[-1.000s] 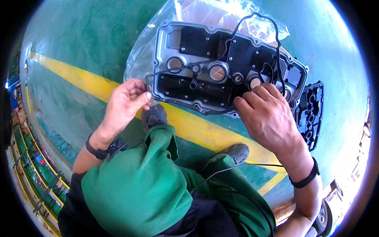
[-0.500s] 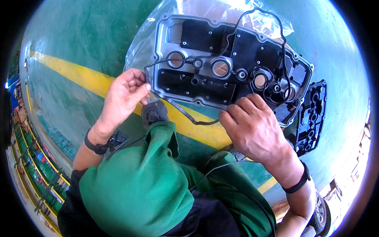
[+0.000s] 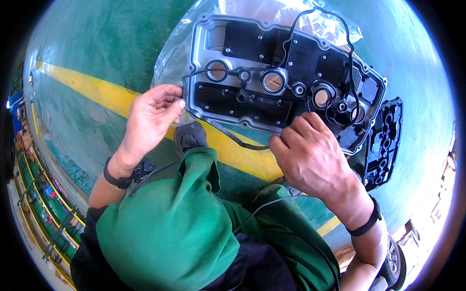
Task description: The person prepares an engine cover by using a small tool to adjust a black component within the metal frame and then by hand positions a black rubber gasket along the inner rim.
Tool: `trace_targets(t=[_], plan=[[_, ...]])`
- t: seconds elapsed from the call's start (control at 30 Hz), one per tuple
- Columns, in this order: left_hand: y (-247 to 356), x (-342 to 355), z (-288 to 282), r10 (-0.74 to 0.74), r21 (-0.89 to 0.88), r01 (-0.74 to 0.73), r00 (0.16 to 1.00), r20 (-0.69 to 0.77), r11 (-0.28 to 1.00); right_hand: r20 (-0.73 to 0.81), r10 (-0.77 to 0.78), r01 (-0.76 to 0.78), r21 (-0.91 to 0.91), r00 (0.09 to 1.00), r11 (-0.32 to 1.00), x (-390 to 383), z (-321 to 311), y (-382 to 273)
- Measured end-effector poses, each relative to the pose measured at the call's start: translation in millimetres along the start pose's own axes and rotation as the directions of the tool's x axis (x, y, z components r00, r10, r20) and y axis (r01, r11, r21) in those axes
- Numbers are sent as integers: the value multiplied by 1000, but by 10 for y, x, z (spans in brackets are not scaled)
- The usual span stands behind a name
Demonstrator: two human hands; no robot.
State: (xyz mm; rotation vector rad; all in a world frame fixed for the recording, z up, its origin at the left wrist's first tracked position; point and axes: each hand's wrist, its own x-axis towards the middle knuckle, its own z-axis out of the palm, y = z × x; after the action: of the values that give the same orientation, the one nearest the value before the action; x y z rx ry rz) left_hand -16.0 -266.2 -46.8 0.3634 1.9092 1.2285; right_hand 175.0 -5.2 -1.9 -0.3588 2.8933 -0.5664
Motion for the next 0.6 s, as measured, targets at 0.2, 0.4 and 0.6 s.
trace_targets(t=[0.2, 0.4, 0.6], plan=[[16, 4, 7, -11, 33, 12, 1000, -28, 999, 17, -29, 28, 49, 999, 998, 6, 18, -29], [-57, 67, 18, 65, 15, -64, 994, -88, 998, 40, -36, 33, 57, 999, 998, 16, 29, -44], [40, 82, 20, -25, -2, 25, 999, -22, 1000, 6, -60, 59, 74, 998, 996, -3, 24, -32]])
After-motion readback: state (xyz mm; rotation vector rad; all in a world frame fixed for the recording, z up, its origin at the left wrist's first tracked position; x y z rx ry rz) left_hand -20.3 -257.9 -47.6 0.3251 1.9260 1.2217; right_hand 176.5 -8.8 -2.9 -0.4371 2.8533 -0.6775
